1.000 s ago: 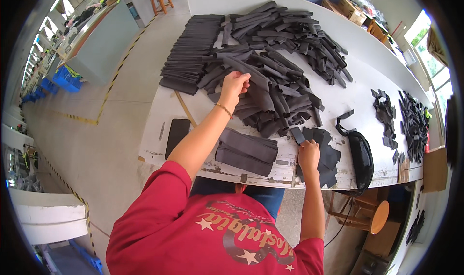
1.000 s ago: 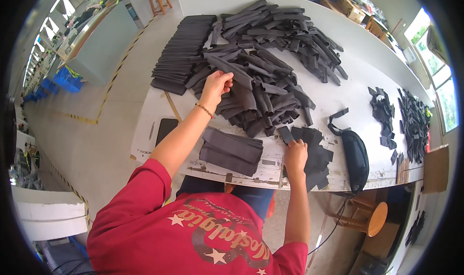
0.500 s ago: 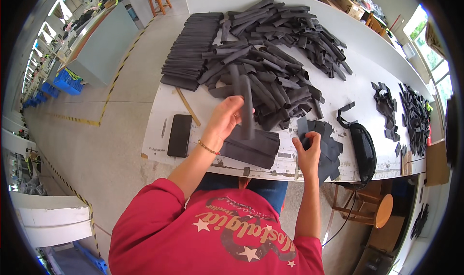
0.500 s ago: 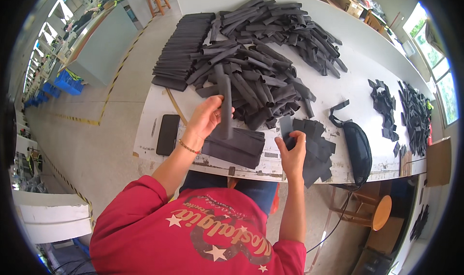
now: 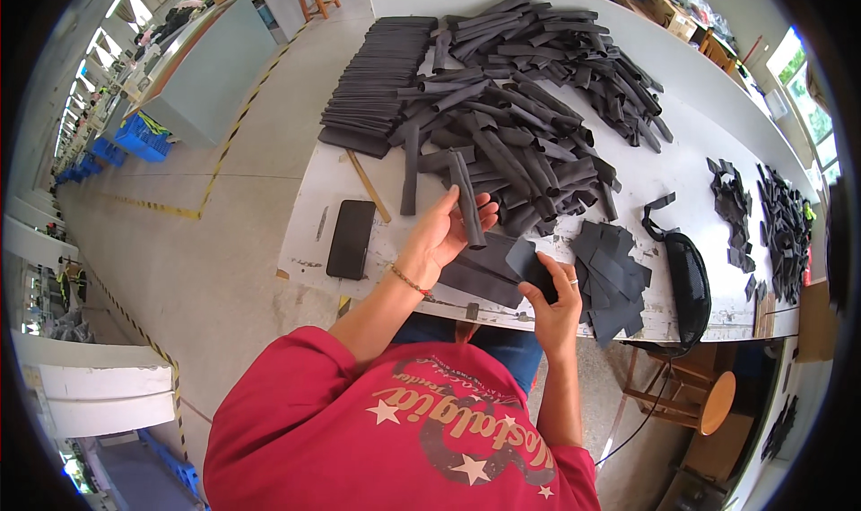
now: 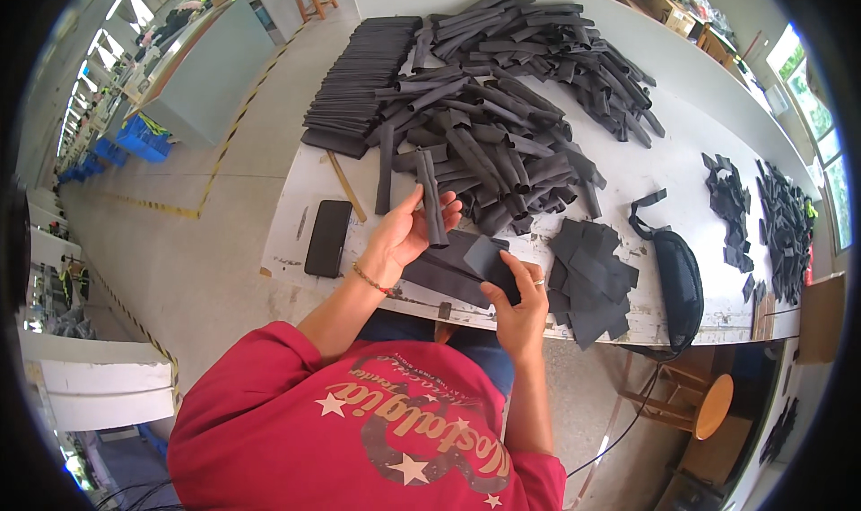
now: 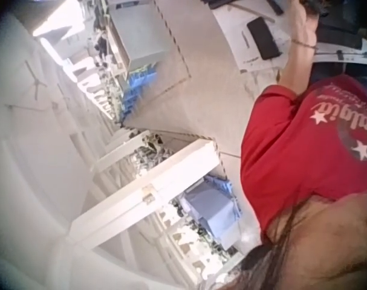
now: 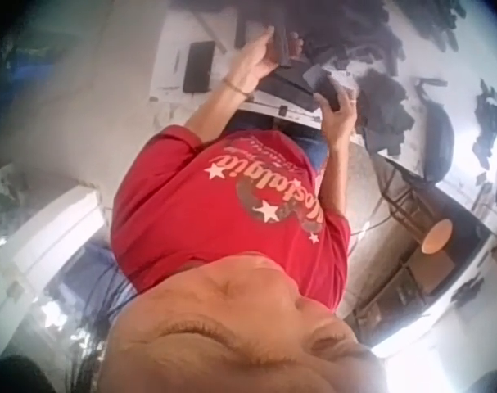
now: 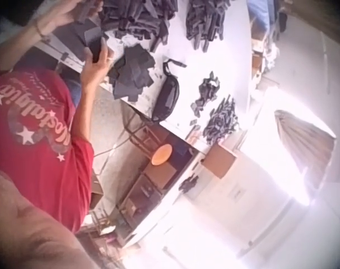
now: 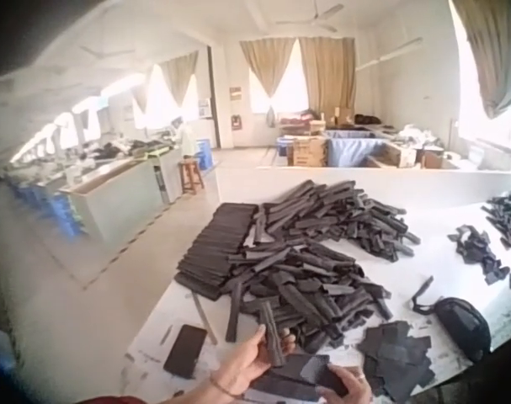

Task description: The recorder is inspecting and sorting thin grey and black foam or plastic strips at a workbench in a manufacturing environment.

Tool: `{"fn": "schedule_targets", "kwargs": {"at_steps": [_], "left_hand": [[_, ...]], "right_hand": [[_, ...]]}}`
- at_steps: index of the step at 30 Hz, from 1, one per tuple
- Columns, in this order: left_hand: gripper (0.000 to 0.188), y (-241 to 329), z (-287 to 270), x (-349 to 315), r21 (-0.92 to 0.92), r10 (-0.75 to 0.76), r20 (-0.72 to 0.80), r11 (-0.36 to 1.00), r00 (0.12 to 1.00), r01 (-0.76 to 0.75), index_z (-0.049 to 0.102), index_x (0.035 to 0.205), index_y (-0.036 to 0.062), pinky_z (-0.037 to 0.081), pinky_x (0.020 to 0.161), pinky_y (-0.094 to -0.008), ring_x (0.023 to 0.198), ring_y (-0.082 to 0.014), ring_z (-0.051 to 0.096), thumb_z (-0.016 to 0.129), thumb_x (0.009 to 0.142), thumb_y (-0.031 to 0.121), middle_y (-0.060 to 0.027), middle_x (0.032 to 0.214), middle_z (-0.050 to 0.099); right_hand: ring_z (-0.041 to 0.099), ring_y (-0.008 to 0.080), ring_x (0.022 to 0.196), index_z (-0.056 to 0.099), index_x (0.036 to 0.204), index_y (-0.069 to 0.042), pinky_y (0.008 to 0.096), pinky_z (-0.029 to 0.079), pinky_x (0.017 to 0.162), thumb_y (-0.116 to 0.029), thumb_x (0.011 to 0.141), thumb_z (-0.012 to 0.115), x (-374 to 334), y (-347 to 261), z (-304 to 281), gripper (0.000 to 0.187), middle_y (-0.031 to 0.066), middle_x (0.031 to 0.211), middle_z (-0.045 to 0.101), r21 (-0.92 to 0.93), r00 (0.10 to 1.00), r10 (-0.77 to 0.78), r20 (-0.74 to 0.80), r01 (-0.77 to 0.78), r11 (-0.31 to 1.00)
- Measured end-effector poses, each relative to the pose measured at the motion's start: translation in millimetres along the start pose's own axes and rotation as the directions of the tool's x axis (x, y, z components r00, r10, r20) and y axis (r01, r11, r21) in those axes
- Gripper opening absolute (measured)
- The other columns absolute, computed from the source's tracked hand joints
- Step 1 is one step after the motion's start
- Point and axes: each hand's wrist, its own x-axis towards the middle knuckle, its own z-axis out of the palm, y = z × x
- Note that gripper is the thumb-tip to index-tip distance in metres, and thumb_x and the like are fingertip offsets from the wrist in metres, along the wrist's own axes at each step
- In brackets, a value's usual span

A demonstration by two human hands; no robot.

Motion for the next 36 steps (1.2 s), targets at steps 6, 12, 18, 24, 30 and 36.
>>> {"fn": "schedule_targets", "kwargs": {"at_steps": [6, 12, 18, 24, 30, 36], "left_hand": [[0.027, -2.9, 4.6, 0.2, 0.085, -0.03, -0.004, 0.996, 1.0, 0.03, 0.056, 0.11, -0.005, 0.057, 0.086, -0.0437, 0.1, -0.0305, 0.065, 0.059, 0.096, 0.018, -0.0131, 0.11, 0.062], [0.024, -11.0, 17.9, -6.6, 0.151, 0.044, -0.088, 0.988, 0.995, -0.031, 0.054, 0.11, -0.0028, 0.059, 0.081, -0.0448, 0.098, -0.0314, 0.066, 0.059, 0.095, 0.015, -0.0126, 0.11, 0.063], [0.022, -14.0, 20.2, -5.7, 0.18, 0.047, -0.054, 0.983, 0.997, -0.037, 0.05, 0.109, -0.001, 0.06, 0.079, -0.0461, 0.097, -0.0329, 0.066, 0.058, 0.096, 0.014, -0.0158, 0.107, 0.063], [0.021, -14.0, 23.3, -15.2, 0.292, 0.048, -0.025, 0.956, 0.999, -0.039, 0.051, 0.108, -0.0008, 0.06, 0.077, -0.0456, 0.093, -0.0357, 0.067, 0.056, 0.097, 0.016, -0.0201, 0.108, 0.064], [0.02, -14.8, 31.0, -23.8, 0.323, 0.031, -0.018, 0.946, 0.999, -0.023, 0.049, 0.106, 0.0, 0.06, 0.074, -0.0448, 0.091, -0.0372, 0.068, 0.05, 0.099, 0.019, -0.0232, 0.108, 0.064], [0.016, -22.5, 40.5, -35.9, 0.322, 0.103, 0.012, 0.941, 0.995, -0.101, 0.044, 0.106, 0.0026, 0.061, 0.075, -0.0446, 0.09, -0.0358, 0.069, 0.049, 0.099, 0.017, -0.0233, 0.109, 0.064]], "right_hand": [[0.056, 0.0208, 0.09, 0.069, 0.111, -0.004, 0.0299, 0.046, 0.081, -0.002, 0.073, 0.076, -8.6, -7.5, 3.0, 0.039, 0.0076, 0.101, 0.057, 0.008, 0.998, -0.061, -0.006, 0.062, 0.998], [0.053, 0.0222, 0.086, 0.072, 0.102, -0.01, 0.0364, 0.038, 0.079, -0.004, 0.073, 0.075, -12.8, -13.5, 9.4, 0.03, 0.0033, 0.093, 0.056, -0.223, 0.979, -0.206, 0.003, 0.201, 0.954], [0.054, 0.0231, 0.088, 0.072, 0.102, -0.011, 0.0373, 0.039, 0.078, -0.005, 0.074, 0.074, -8.0, -17.4, 7.4, 0.029, 0.0037, 0.092, 0.056, -0.325, 0.957, -0.289, -0.004, 0.272, 0.906], [0.054, 0.0234, 0.087, 0.071, 0.1, -0.012, 0.038, 0.039, 0.077, -0.005, 0.073, 0.074, 1.0, -16.9, -1.5, 0.028, 0.0034, 0.091, 0.056, -0.404, 0.938, -0.347, -0.015, 0.312, 0.86], [0.054, 0.0236, 0.084, 0.07, 0.102, -0.012, 0.0387, 0.04, 0.077, -0.004, 0.073, 0.074, 7.7, -14.9, -4.6, 0.031, 0.003, 0.091, 0.055, -0.556, 0.881, -0.473, -0.009, 0.389, 0.734], [0.054, 0.0238, 0.087, 0.067, 0.108, -0.011, 0.039, 0.041, 0.078, -0.003, 0.073, 0.073, 7.8, -18.0, 4.4, 0.036, 0.0024, 0.094, 0.054, -0.62, 0.849, -0.528, -0.01, 0.409, 0.67]]}}
